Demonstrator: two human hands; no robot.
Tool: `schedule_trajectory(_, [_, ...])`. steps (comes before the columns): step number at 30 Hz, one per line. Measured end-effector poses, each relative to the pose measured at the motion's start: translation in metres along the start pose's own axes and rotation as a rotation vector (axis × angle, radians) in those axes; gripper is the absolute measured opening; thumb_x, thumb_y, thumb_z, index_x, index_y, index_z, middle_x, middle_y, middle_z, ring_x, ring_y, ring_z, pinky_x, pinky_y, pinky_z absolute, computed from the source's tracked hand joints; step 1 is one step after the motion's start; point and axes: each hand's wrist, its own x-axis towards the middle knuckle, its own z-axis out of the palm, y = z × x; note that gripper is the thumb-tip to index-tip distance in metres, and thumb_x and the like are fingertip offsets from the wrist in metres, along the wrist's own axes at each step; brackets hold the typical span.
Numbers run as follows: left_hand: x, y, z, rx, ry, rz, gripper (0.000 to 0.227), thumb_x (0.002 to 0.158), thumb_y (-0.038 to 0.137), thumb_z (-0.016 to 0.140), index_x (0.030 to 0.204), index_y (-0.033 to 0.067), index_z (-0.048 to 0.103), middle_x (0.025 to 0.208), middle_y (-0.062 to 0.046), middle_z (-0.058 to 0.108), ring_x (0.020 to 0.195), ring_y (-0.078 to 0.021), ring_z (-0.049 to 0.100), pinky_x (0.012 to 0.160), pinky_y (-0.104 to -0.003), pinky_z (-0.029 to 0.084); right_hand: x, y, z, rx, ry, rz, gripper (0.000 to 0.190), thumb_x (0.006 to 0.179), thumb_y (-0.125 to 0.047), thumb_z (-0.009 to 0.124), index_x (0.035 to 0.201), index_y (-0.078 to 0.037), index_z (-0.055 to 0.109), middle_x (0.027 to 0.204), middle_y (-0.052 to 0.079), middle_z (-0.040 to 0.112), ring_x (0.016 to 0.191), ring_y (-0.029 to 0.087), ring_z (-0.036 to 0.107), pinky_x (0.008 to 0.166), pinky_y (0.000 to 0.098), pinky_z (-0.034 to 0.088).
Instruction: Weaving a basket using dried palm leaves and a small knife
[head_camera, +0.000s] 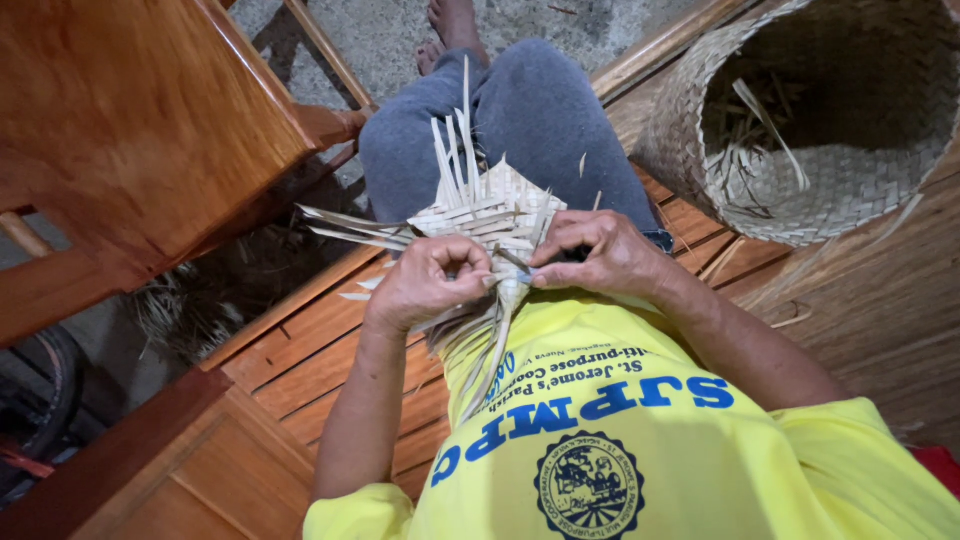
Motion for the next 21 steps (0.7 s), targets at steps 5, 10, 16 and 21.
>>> schedule_trajectory(5, [0.004, 0.002, -0.003, 0.053, -0.011, -0.048, 0.005, 0.079, 0.013, 0.078, 0.079, 0.0098, 0.074, 0.064, 0.002, 0.056, 0.062, -0.0081, 0.049, 0.056, -0.023, 0.045, 0.001, 0.001, 0.001, 0.009, 0.010, -0.009, 0.021, 0.077, -0.022, 0.089, 0.097, -0.020, 0.084, 0.083, 0.005, 0.072, 0.074, 0.016, 0.067, 0.069, 0.0312, 0.051])
schedule_trajectory(10, [0.005, 0.001, -0.004, 0.059, -0.015, -0.098, 0.005, 0.078, 0.016, 0.078, 0.081, 0.0121, 0.075, 0.061, 0.004, 0.057, 0.060, -0.0073, 0.051, 0.057, -0.023, 0.047, -0.001, -0.010, 0.006, -0.033, 0.035, 0.037, 0.021, 0.076, -0.023, 0.089, 0.096, -0.020, 0.084, 0.085, 0.005, 0.073, 0.077, 0.020, 0.071, 0.071, 0.0327, 0.053])
schedule_trajectory(16, [0.002, 0.011, -0.002, -0.013, 0.014, -0.169, 0.005, 0.085, 0.014, 0.071, 0.086, 0.0102, 0.075, 0.063, 0.006, 0.057, 0.063, -0.0060, 0.050, 0.059, -0.021, 0.046, -0.003, -0.010, 0.015, -0.082, 0.100, 0.060, 0.021, 0.076, -0.027, 0.090, 0.093, -0.019, 0.082, 0.083, 0.004, 0.071, 0.076, 0.022, 0.071, 0.070, 0.0337, 0.054])
schedule_trajectory(21, [-0.002, -0.004, 0.000, -0.013, 0.010, -0.124, 0.005, 0.081, 0.014, 0.074, 0.084, 0.0103, 0.075, 0.064, 0.002, 0.056, 0.065, -0.0087, 0.049, 0.061, -0.025, 0.047, -0.004, -0.001, 0.015, -0.017, 0.101, 0.001, 0.019, 0.076, -0.023, 0.091, 0.092, -0.017, 0.082, 0.082, 0.004, 0.071, 0.078, 0.019, 0.071, 0.073, 0.0314, 0.054])
